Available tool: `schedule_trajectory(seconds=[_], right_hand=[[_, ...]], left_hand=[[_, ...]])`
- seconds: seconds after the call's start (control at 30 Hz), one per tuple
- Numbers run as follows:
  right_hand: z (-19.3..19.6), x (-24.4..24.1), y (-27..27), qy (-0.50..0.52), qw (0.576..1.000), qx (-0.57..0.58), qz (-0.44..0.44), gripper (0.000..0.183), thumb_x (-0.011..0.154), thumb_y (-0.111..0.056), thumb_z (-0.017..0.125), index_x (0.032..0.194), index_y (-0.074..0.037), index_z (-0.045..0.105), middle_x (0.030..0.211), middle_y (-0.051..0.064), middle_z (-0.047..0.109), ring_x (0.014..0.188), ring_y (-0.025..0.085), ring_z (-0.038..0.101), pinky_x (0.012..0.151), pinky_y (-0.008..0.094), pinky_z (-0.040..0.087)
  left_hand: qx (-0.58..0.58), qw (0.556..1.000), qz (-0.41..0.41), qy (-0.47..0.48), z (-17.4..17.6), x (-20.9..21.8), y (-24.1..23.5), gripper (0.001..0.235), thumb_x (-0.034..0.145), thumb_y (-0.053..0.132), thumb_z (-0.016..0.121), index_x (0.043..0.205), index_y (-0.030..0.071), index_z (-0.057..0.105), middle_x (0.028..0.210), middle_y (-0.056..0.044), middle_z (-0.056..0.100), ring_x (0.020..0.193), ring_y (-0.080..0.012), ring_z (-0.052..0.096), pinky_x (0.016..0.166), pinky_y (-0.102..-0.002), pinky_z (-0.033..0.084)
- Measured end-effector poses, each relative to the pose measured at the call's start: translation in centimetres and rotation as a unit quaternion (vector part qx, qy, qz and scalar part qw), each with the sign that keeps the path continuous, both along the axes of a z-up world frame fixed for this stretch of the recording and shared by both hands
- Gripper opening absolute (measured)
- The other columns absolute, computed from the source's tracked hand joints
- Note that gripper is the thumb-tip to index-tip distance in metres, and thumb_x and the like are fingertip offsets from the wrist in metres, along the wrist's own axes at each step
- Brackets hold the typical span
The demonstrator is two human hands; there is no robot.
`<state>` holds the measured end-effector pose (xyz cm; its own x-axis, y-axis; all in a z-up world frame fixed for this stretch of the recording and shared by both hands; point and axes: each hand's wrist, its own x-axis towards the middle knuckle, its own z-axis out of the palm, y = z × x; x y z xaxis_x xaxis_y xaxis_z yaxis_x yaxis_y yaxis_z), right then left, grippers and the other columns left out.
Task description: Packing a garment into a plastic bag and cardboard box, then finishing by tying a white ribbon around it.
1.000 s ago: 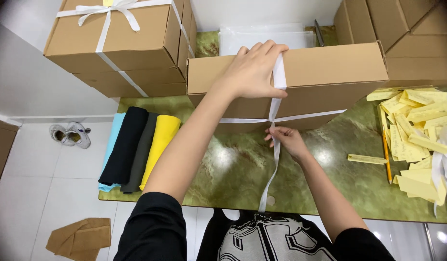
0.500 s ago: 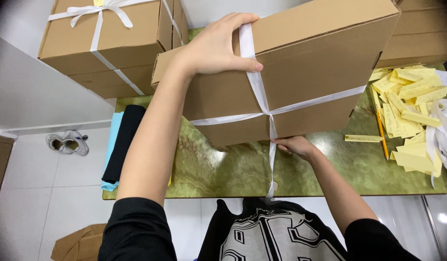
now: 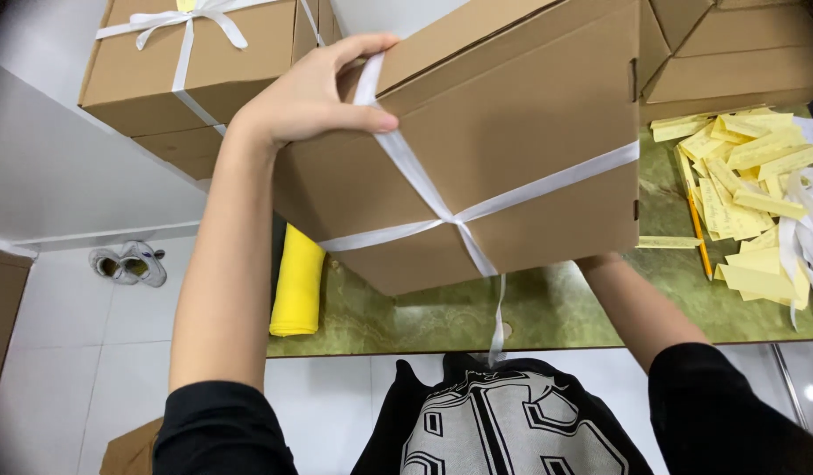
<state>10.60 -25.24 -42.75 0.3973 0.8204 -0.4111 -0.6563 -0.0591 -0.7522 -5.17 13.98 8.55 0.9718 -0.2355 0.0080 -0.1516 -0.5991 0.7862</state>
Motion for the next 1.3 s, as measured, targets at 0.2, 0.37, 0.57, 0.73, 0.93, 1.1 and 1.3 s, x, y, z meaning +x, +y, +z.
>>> schedule_trajectory(seconds=[0.2,0.37,0.57,0.73,0.93,1.1,1.3], right_hand=[[12.9,0.1,1.8,-0.056,0.995,-0.078,-0.025,0.032,0.096,-0.008,0.066,0.128,-0.007,0.064,0.125,0.006,0.073,0.113,0.02,0.069,0.101,0.032,0.056],[33.4,-0.9,6.1,-0.108,0.983,-0.145,-0.03,0.042,0.1,-0.012,0.059,0.14,-0.003,0.059,0.137,0.008,0.068,0.124,0.021,0.066,0.111,0.032,0.052],[40.5,1.6,9.4,-0.181,0.967,-0.176,-0.026,0.047,0.101,-0.011,0.057,0.145,0.004,0.058,0.14,0.015,0.067,0.13,0.025,0.066,0.118,0.035,0.052],[41.3,0.4,10.8,-0.214,0.96,-0.177,-0.045,0.04,0.098,-0.01,0.064,0.136,0.004,0.065,0.129,0.016,0.073,0.12,0.023,0.072,0.112,0.033,0.058],[40.3,-1.2,10.2,-0.205,0.966,-0.124,-0.101,0.037,0.097,-0.008,0.066,0.132,0.004,0.067,0.123,0.016,0.075,0.118,0.022,0.074,0.114,0.033,0.059],[36.9,-2.7,8.0,-0.257,0.957,-0.07,-0.111,0.032,0.098,-0.008,0.071,0.13,-0.003,0.071,0.118,0.013,0.077,0.11,0.021,0.077,0.102,0.035,0.062],[30.5,-9.3,6.4,-0.287,0.926,-0.172,-0.173,0.034,0.094,-0.015,0.079,0.128,-0.009,0.077,0.114,0.006,0.078,0.104,0.012,0.073,0.092,0.028,0.061]], left_hand=[[0.031,0.999,-0.007,0.031,-0.4,-3.7,0.4,0.095,0.073,0.031,0.085,0.157,0.016,0.044,0.156,0.002,0.051,0.138,-0.0125,0.051,0.114,-0.028,0.038],[0.101,0.993,-0.055,-0.025,-0.4,-6.0,-2.2,0.098,0.072,0.037,0.091,0.156,0.018,0.044,0.154,-0.003,0.051,0.14,-0.0199,0.049,0.116,-0.037,0.034],[0.207,0.965,-0.093,-0.129,-4.1,-7.7,-6.3,0.103,0.074,0.058,0.088,0.157,0.02,0.041,0.154,-0.005,0.054,0.133,-0.0245,0.051,0.107,-0.045,0.034],[0.262,0.94,-0.053,-0.211,-9.6,-10.5,-9.6,0.109,0.068,0.054,0.092,0.157,0.017,0.042,0.149,-0.007,0.055,0.126,-0.0287,0.053,0.102,-0.046,0.038],[0.361,0.877,0.036,-0.314,-13.7,-14.7,-14.3,0.117,0.055,0.059,0.102,0.152,0.016,0.052,0.149,-0.005,0.06,0.125,-0.0238,0.061,0.103,-0.043,0.042],[0.357,0.837,0.125,-0.395,-29.9,-15.8,-18.2,0.076,0.088,0.036,0.079,0.157,0.027,0.049,0.151,-0.003,0.055,0.139,-0.0224,0.053,0.114,-0.045,0.035],[0.366,0.819,0.195,-0.397,-40.3,-14.2,-20.3,0.039,0.104,0.03,0.065,0.143,0.035,0.06,0.145,-0.005,0.063,0.138,-0.0229,0.06,0.113,-0.044,0.042]])
